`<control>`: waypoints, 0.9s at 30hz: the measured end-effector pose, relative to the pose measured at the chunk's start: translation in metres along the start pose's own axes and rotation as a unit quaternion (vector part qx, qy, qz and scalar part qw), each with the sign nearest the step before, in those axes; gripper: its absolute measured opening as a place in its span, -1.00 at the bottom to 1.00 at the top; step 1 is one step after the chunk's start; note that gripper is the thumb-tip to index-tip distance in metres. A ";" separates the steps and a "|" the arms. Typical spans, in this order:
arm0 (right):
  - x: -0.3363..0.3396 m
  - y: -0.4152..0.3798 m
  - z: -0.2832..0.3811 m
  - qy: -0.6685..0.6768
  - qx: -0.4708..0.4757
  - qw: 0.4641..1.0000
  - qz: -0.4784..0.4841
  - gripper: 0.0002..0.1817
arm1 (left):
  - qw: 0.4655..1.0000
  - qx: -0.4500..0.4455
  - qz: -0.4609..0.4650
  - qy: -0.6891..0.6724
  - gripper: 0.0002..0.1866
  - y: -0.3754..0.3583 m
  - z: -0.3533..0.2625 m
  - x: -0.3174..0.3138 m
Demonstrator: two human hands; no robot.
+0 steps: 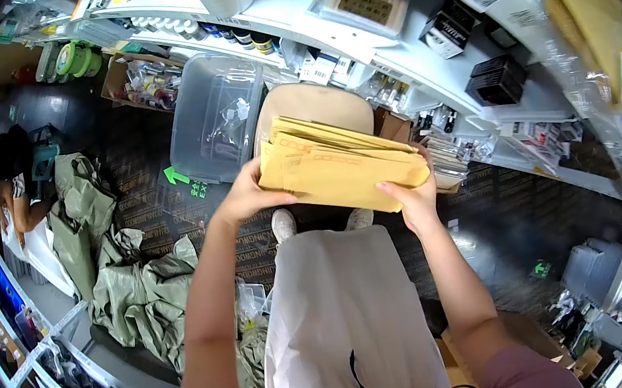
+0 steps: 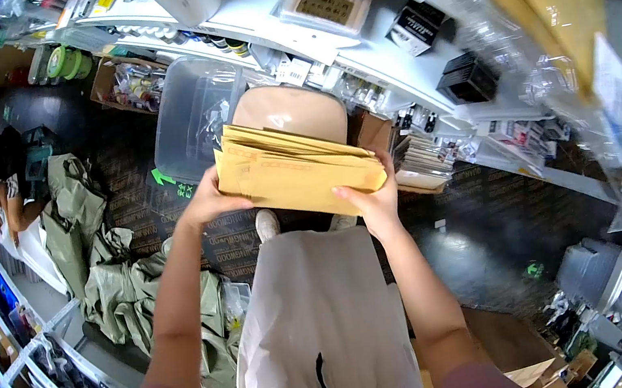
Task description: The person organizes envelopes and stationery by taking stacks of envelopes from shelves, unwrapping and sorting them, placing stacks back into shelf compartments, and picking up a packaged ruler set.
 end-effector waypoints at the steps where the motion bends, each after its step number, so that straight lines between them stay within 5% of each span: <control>1: 0.000 0.002 -0.016 -0.002 -0.002 1.000 -0.005 -0.27 | 0.988 0.039 0.000 0.149 -0.24 0.011 0.006 0.008; 2: -0.001 0.010 -0.027 -0.045 0.036 0.998 0.009 -0.26 | 0.988 0.023 -0.010 0.150 -0.42 0.022 0.003 0.019; 6: -0.019 0.034 -0.060 -0.172 0.165 0.970 0.052 -0.25 | 0.975 0.008 -0.022 0.222 -0.45 0.065 0.018 0.056; 11: -0.023 0.040 -0.081 -0.256 0.288 0.920 0.065 -0.30 | 0.963 -0.134 -0.067 0.224 -0.49 0.080 0.020 0.073; 17: -0.012 0.049 -0.131 -0.261 0.331 0.884 0.205 -0.29 | 0.945 -0.219 0.044 0.239 -0.30 0.103 0.055 0.065; 20: 0.003 0.048 -0.148 -0.156 0.222 0.952 0.143 -0.15 | 0.953 -0.190 0.026 0.236 -0.19 0.108 0.062 0.069; 23: -0.002 0.043 -0.128 -0.218 0.275 0.923 0.160 -0.11 | 0.940 -0.237 0.030 0.243 -0.12 0.101 0.049 0.060; 27: -0.013 0.045 -0.135 -0.110 0.220 0.961 0.123 -0.06 | 0.943 -0.270 0.024 0.191 0.01 0.101 0.038 0.048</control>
Point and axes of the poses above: each hand's wrist, its own y-axis towards the middle knuckle, its own x-axis out of the back of the hand, z = x × y, the point moved 7 cm from there along y, towards the middle knuckle, and after that the axes turned 11 degrees about x, right-handed, at the moved point
